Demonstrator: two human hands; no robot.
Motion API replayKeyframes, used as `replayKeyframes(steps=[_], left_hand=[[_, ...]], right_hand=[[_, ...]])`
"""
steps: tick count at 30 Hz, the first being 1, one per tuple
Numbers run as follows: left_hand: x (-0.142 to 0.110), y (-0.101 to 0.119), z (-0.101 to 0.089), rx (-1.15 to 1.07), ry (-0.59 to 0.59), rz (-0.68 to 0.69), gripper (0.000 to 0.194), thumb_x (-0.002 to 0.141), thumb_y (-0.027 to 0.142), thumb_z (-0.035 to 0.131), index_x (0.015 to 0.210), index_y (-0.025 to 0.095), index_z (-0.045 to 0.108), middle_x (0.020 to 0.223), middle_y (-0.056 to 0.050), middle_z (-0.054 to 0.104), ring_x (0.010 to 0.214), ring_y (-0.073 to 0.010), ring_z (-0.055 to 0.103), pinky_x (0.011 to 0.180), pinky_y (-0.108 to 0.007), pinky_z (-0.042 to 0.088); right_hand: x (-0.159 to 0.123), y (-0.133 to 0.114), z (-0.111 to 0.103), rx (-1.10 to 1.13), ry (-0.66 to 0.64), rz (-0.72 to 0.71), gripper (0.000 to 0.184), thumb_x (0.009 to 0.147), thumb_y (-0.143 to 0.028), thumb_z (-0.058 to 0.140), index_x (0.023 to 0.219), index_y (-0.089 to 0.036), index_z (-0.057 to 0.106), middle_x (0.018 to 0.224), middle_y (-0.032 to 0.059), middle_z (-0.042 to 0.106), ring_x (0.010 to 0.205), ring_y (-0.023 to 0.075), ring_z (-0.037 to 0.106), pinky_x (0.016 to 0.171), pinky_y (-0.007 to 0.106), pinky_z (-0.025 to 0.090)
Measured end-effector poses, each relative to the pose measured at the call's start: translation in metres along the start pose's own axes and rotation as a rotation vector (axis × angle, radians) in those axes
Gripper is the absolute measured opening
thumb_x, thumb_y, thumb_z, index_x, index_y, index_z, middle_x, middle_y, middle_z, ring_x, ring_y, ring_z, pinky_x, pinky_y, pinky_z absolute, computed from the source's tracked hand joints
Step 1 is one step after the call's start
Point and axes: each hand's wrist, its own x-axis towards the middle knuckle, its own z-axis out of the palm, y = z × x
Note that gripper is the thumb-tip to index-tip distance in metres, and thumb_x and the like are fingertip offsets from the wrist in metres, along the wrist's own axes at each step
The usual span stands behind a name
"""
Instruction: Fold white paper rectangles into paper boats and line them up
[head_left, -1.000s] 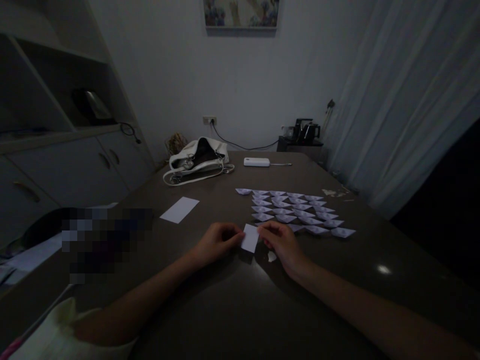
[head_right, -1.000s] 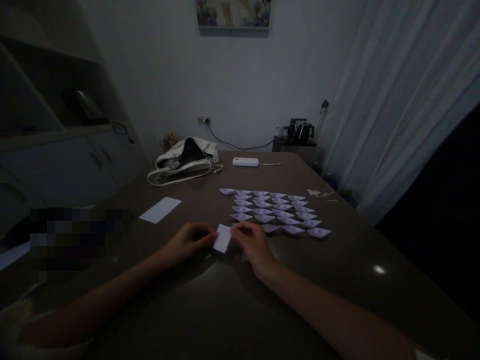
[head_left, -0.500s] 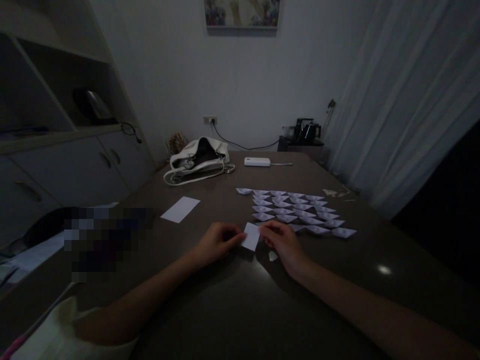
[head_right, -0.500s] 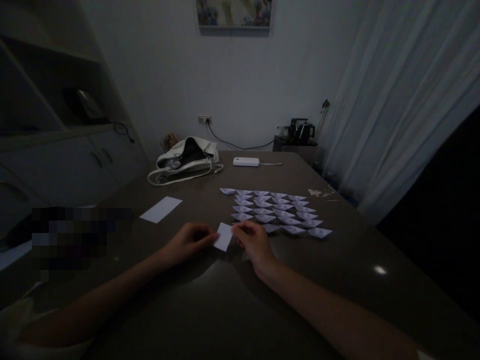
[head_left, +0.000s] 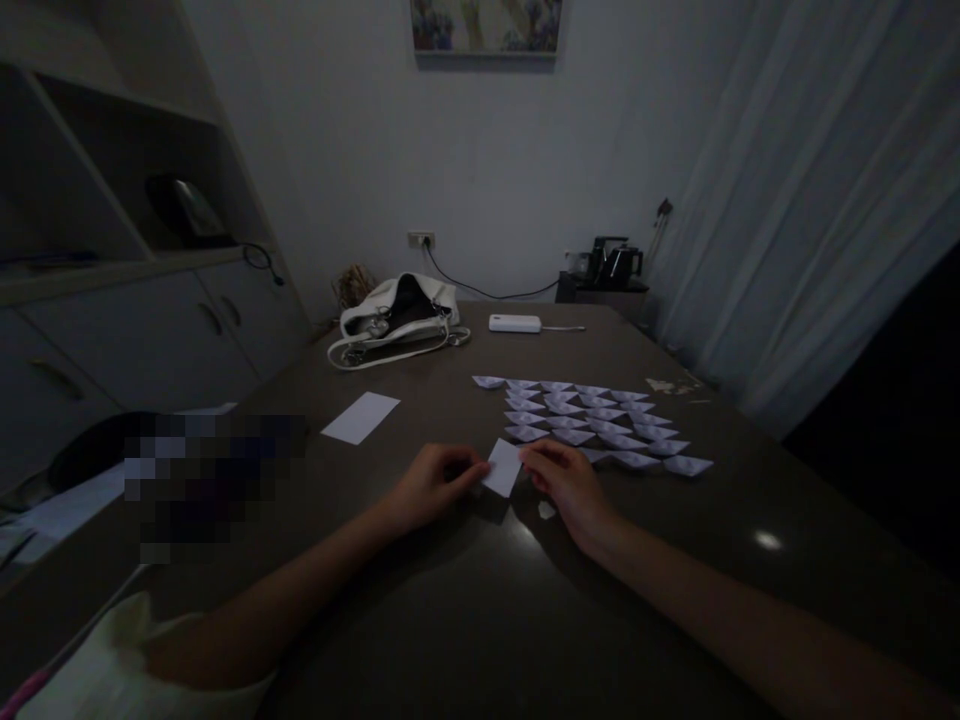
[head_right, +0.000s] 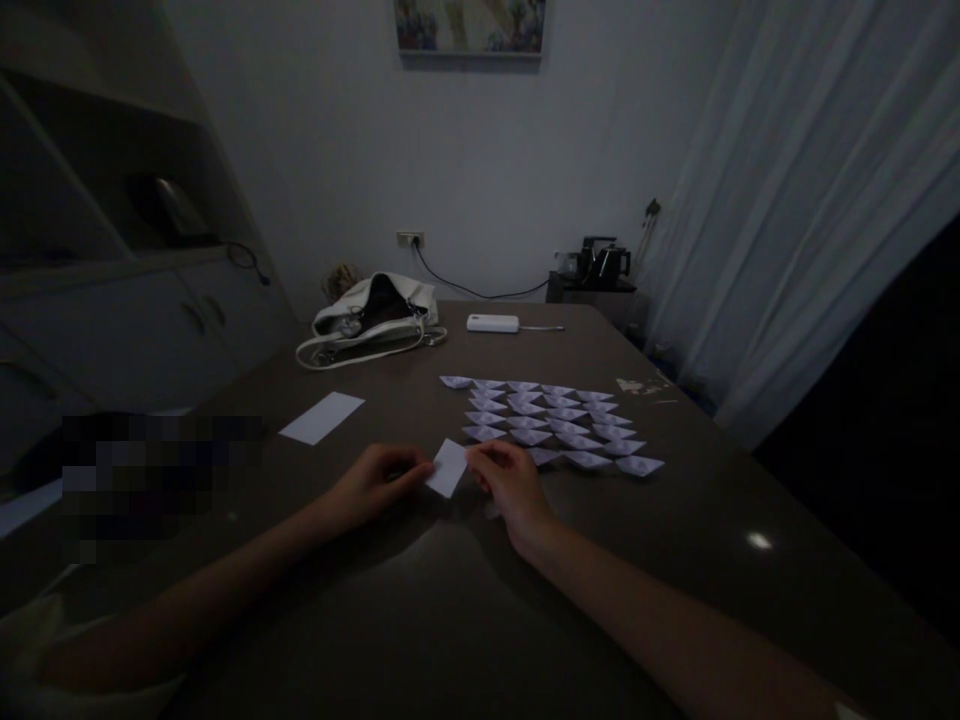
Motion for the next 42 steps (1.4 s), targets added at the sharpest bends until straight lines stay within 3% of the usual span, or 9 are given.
replayKeyframes(steps=[11, 14, 17, 20, 22, 24, 27, 35, 42], left_hand=[[0.000, 0.003, 0.001, -0.097, 0.053, -0.045, 0.028, 0.085, 0.038, 0.048, 0.075, 0.013, 0.059, 0.067, -0.001, 0.058, 0.064, -0.0144, 0.054, 0.060, -0.024, 0.042], [0.002, 0.002, -0.001, -0.118, 0.122, -0.074, 0.027, 0.083, 0.038, 0.049, 0.074, 0.014, 0.058, 0.067, -0.001, 0.058, 0.064, -0.0146, 0.053, 0.060, -0.024, 0.042], [0.004, -0.002, -0.003, -0.158, 0.191, -0.111, 0.028, 0.083, 0.039, 0.050, 0.074, 0.013, 0.057, 0.065, 0.000, 0.057, 0.060, -0.0136, 0.051, 0.055, -0.022, 0.040], [0.003, -0.006, -0.005, -0.134, 0.115, -0.062, 0.026, 0.084, 0.036, 0.050, 0.075, 0.012, 0.059, 0.065, -0.001, 0.058, 0.061, -0.0137, 0.052, 0.056, -0.022, 0.040], [0.001, -0.007, -0.004, -0.059, 0.007, -0.004, 0.022, 0.084, 0.030, 0.052, 0.074, 0.012, 0.062, 0.066, -0.001, 0.059, 0.062, -0.0138, 0.053, 0.057, -0.022, 0.039], [-0.001, -0.006, -0.003, 0.017, -0.082, 0.047, 0.018, 0.084, 0.024, 0.054, 0.075, 0.013, 0.064, 0.067, -0.002, 0.061, 0.063, -0.0139, 0.054, 0.059, -0.022, 0.038], [-0.002, -0.004, 0.001, 0.070, -0.151, 0.120, 0.014, 0.085, 0.021, 0.057, 0.079, 0.013, 0.067, 0.074, -0.003, 0.065, 0.068, -0.0146, 0.058, 0.063, -0.021, 0.039], [0.000, -0.011, 0.005, 0.137, -0.141, 0.233, 0.010, 0.085, 0.021, 0.060, 0.084, 0.014, 0.068, 0.082, -0.005, 0.064, 0.075, -0.0153, 0.059, 0.066, -0.021, 0.040], [0.001, -0.015, 0.007, 0.113, -0.119, 0.154, 0.006, 0.078, 0.012, 0.065, 0.084, 0.015, 0.066, 0.077, -0.001, 0.062, 0.070, -0.0133, 0.057, 0.061, -0.020, 0.039]], right_hand=[[-0.001, -0.002, 0.001, -0.010, 0.002, -0.018, 0.014, 0.067, -0.031, 0.065, 0.064, -0.019, 0.060, 0.058, -0.0022, 0.052, 0.049, 0.0093, 0.044, 0.046, 0.023, 0.032], [-0.002, -0.002, 0.001, -0.095, -0.084, -0.034, 0.014, 0.068, -0.031, 0.063, 0.063, -0.019, 0.057, 0.055, -0.0034, 0.049, 0.047, 0.0096, 0.044, 0.044, 0.023, 0.031], [-0.005, -0.003, 0.001, -0.249, -0.273, -0.106, 0.017, 0.071, -0.031, 0.062, 0.059, -0.020, 0.056, 0.052, -0.0032, 0.050, 0.047, 0.0105, 0.045, 0.046, 0.023, 0.033], [-0.009, -0.006, 0.001, -0.334, -0.366, -0.168, 0.032, 0.083, -0.037, 0.053, 0.058, -0.019, 0.058, 0.053, -0.0007, 0.053, 0.050, 0.0117, 0.048, 0.049, 0.024, 0.036], [-0.010, -0.009, -0.001, -0.363, -0.298, -0.222, 0.037, 0.087, -0.039, 0.047, 0.057, -0.019, 0.055, 0.054, -0.0006, 0.052, 0.051, 0.0121, 0.048, 0.050, 0.025, 0.036], [-0.009, -0.012, -0.002, -0.462, -0.228, -0.331, 0.027, 0.085, -0.035, 0.054, 0.062, -0.019, 0.056, 0.057, -0.0014, 0.052, 0.053, 0.0124, 0.048, 0.051, 0.025, 0.036], [-0.009, -0.013, -0.003, -0.641, -0.286, -0.455, 0.006, 0.079, -0.023, 0.062, 0.074, -0.020, 0.061, 0.063, -0.0020, 0.057, 0.055, 0.0123, 0.050, 0.052, 0.024, 0.036], [-0.010, -0.008, -0.004, -0.879, -0.448, -0.593, 0.004, 0.079, -0.016, 0.064, 0.078, -0.020, 0.062, 0.070, -0.0014, 0.059, 0.060, 0.0120, 0.052, 0.056, 0.023, 0.036], [-0.011, -0.015, -0.006, -1.110, -0.546, -0.640, 0.004, 0.080, -0.017, 0.067, 0.080, -0.017, 0.063, 0.078, 0.0000, 0.062, 0.070, 0.0124, 0.055, 0.060, 0.022, 0.035]])
